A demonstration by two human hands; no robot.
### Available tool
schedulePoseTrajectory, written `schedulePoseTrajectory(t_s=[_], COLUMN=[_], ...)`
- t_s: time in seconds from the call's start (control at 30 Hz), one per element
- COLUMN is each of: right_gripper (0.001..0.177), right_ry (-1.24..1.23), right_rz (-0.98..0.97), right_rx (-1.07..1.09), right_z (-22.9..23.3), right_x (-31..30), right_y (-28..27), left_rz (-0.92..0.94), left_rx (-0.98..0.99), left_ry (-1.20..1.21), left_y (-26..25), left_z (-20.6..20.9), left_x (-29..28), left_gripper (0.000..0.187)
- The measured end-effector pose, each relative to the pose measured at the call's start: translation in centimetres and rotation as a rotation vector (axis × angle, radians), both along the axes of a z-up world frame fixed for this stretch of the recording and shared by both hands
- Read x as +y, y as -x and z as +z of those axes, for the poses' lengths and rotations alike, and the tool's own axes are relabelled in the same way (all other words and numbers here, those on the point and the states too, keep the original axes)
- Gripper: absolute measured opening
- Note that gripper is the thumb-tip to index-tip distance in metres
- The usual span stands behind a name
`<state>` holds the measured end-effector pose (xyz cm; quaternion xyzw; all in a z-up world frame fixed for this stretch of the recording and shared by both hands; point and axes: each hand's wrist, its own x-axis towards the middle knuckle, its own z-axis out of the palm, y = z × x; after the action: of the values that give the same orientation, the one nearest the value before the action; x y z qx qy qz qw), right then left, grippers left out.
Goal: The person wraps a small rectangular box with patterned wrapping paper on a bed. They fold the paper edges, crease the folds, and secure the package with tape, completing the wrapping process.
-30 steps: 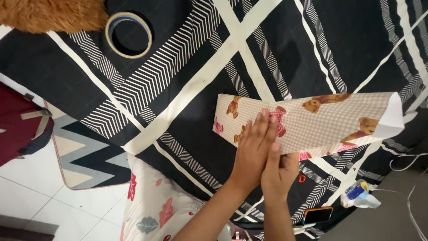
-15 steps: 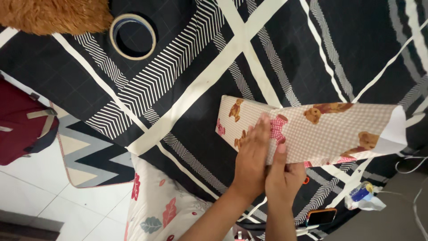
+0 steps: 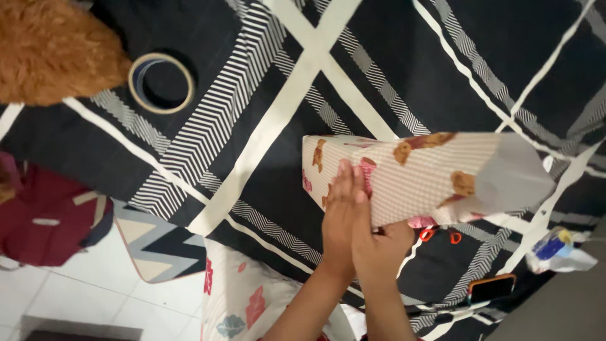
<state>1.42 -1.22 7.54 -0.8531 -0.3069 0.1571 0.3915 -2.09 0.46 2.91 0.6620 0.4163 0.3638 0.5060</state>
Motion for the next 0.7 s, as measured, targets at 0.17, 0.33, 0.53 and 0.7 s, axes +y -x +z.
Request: schedulePoseTrajectory(t_s=[0.17, 0.33, 0.53, 0.7], right_gripper=[0.019, 0.024, 0.056, 0.036], right_ry=[0.128, 0.206, 0.068, 0.048], right_rz=[0.232, 0.282, 0.634, 0.634], right_rx=[0.013, 0.031, -0.141, -0.093], right_z=[0.1, -0.1, 0.0, -0.4], right_x=[-0.6, -1.4, -2.2, -5.3], right_y=[-1.6, -2.3, -4.2, -5.7], left_rz=[0.088, 0.101, -0.015, 0.022], left_rx=[-0.126, -0.089, -0.134, -0.085], left_ry=[0.101, 0.061, 0.064, 0.030], left_y=[1.2, 1.1, 2.1, 1.8], left_z=[0.3, 0.4, -0.4, -0.1], left_x=[0.7, 0.8, 1.1, 0.0], left_gripper=[0.046, 0.049, 0.066, 0.064])
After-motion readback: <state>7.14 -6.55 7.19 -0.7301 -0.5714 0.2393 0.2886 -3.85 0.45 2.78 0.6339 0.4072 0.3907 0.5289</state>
